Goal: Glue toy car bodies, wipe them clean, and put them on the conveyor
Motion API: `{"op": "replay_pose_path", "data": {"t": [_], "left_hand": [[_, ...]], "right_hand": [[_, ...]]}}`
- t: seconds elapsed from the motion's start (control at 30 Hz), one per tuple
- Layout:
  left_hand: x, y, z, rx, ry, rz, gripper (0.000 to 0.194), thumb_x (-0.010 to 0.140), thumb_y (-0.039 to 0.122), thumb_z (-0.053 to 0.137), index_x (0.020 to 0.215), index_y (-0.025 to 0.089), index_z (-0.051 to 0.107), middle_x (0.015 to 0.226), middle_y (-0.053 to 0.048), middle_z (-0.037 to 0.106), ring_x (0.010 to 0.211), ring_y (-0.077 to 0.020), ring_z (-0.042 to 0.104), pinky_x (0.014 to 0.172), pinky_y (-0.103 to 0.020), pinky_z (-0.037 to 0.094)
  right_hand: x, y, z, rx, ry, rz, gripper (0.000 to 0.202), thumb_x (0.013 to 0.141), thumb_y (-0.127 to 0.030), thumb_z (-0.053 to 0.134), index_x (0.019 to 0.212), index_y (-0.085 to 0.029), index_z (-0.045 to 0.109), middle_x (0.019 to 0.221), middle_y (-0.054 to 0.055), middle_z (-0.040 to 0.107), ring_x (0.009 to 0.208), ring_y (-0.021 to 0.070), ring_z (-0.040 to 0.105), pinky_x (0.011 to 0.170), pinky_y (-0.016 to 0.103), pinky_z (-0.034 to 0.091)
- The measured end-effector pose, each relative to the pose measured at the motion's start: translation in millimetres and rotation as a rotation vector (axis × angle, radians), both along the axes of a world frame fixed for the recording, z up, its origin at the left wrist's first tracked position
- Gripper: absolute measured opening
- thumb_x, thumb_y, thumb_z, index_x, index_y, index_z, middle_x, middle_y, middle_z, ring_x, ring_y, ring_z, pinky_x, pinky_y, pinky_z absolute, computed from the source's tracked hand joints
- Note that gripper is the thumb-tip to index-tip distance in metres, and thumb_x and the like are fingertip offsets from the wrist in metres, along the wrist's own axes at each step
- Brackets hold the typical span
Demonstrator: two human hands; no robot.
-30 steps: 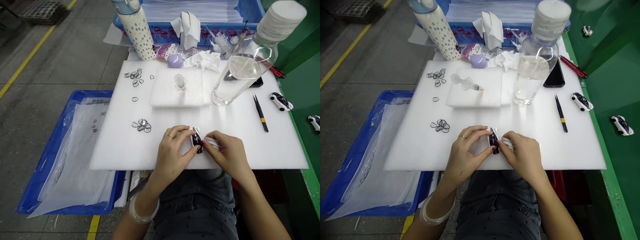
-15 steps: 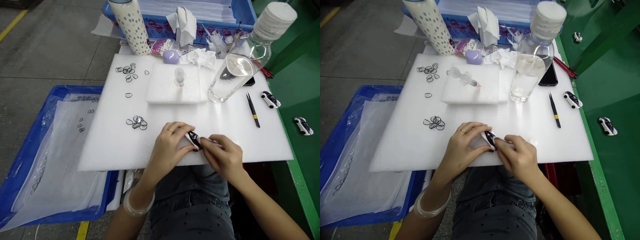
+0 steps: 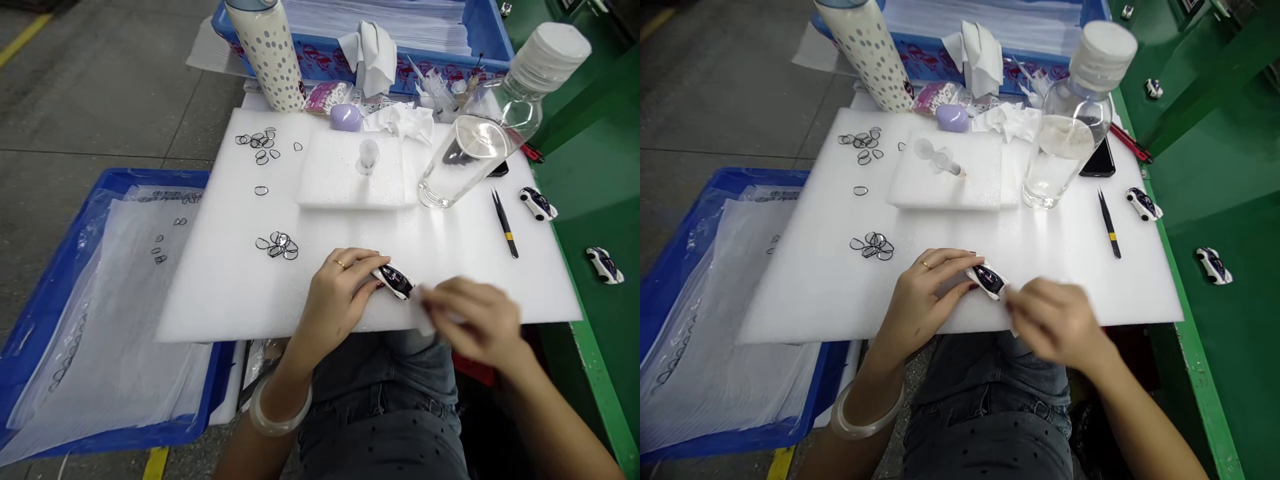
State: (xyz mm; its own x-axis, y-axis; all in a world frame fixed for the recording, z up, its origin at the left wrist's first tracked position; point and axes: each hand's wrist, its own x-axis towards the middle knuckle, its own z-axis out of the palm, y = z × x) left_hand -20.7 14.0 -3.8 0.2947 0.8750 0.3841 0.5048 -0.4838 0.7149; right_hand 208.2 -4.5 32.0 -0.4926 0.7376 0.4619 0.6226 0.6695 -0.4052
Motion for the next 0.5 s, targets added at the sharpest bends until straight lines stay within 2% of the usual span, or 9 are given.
{"op": "replay_pose_path", "data": {"t": [0.07,0.13,0.17,0.2,0.3,0.37,0.43,0.5], "left_hand": [[-0.9,-0.2,0.0,-0.016,-0.018,-0.004,0.035,0.086,0.001,0.067,0.117,0.017,0.069,0.113,-0.006,0.068,0.107,-0.0206,0.061,0.094,-0.037,0.054],[-1.9,-0.7,1.4,-0.036,-0.056,-0.001,0.035,0.088,0.0,0.064,0.117,0.019,0.069,0.115,-0.006,0.067,0.109,-0.0196,0.062,0.095,-0.036,0.053],[-2.4,-0.9,2.4,-0.042,-0.08,0.001,0.034,0.089,0.0,0.063,0.116,0.02,0.069,0.115,-0.005,0.067,0.109,-0.0188,0.062,0.096,-0.035,0.053],[-3.0,-1.3,3.5,-0.043,-0.1,0.005,0.032,0.089,0.001,0.062,0.114,0.02,0.07,0.114,-0.005,0.067,0.108,-0.018,0.063,0.095,-0.034,0.053],[-5.2,-3.2,5.8,-0.055,-0.13,0.038,0.027,0.092,0.006,0.061,0.111,0.023,0.07,0.111,-0.002,0.067,0.105,-0.0158,0.064,0.095,-0.031,0.053],[-7.0,-5.5,6.3,-0.07,-0.117,0.071,0.026,0.094,0.01,0.06,0.112,0.026,0.07,0.111,-0.001,0.067,0.104,-0.0156,0.064,0.096,-0.031,0.052],[-8.7,-7.6,6.0,-0.075,-0.086,0.099,0.024,0.095,0.016,0.061,0.113,0.029,0.069,0.112,0.001,0.067,0.104,-0.0164,0.064,0.097,-0.032,0.05],[-9.6,-8.4,5.4,-0.074,-0.067,0.119,0.021,0.095,0.021,0.062,0.111,0.032,0.07,0.111,0.003,0.068,0.103,-0.0177,0.064,0.097,-0.033,0.048]], "right_hand": [[20.2,17.8,8.7,0.127,-0.091,-0.313,0.025,0.09,-0.012,0.058,0.109,-0.022,0.071,0.094,0.008,0.071,0.081,0.0201,0.066,0.071,0.036,0.054],[27.0,29.1,10.9,0.237,-0.168,-0.569,0.024,0.09,-0.016,0.059,0.109,-0.022,0.072,0.108,0.013,0.07,0.098,0.029,0.064,0.085,0.048,0.051],[23.3,30.3,9.0,0.241,-0.158,-0.598,0.023,0.09,-0.018,0.059,0.109,-0.021,0.072,0.111,0.014,0.07,0.102,0.0314,0.063,0.088,0.051,0.05],[14.8,28.3,5.4,0.195,-0.115,-0.556,0.024,0.09,-0.02,0.059,0.112,-0.02,0.07,0.111,0.015,0.07,0.104,0.0316,0.062,0.088,0.051,0.05],[-26.6,11.2,-8.4,-0.05,0.004,-0.293,0.036,0.091,-0.027,0.061,0.125,-0.016,0.059,0.106,0.012,0.071,0.095,0.0272,0.065,0.08,0.043,0.054],[-47.0,2.0,-14.9,-0.108,-0.018,-0.225,0.043,0.092,-0.027,0.059,0.132,-0.014,0.053,0.103,0.012,0.072,0.089,0.0258,0.065,0.076,0.041,0.053],[-42.3,0.7,-17.3,-0.104,-0.01,-0.269,0.044,0.092,-0.024,0.057,0.135,-0.015,0.051,0.101,0.01,0.072,0.087,0.0243,0.064,0.076,0.04,0.053],[-6.2,1.3,-16.9,-0.092,0.065,-0.429,0.045,0.091,-0.025,0.057,0.135,-0.018,0.052,0.106,0.01,0.072,0.09,0.0226,0.065,0.08,0.039,0.053]]}}
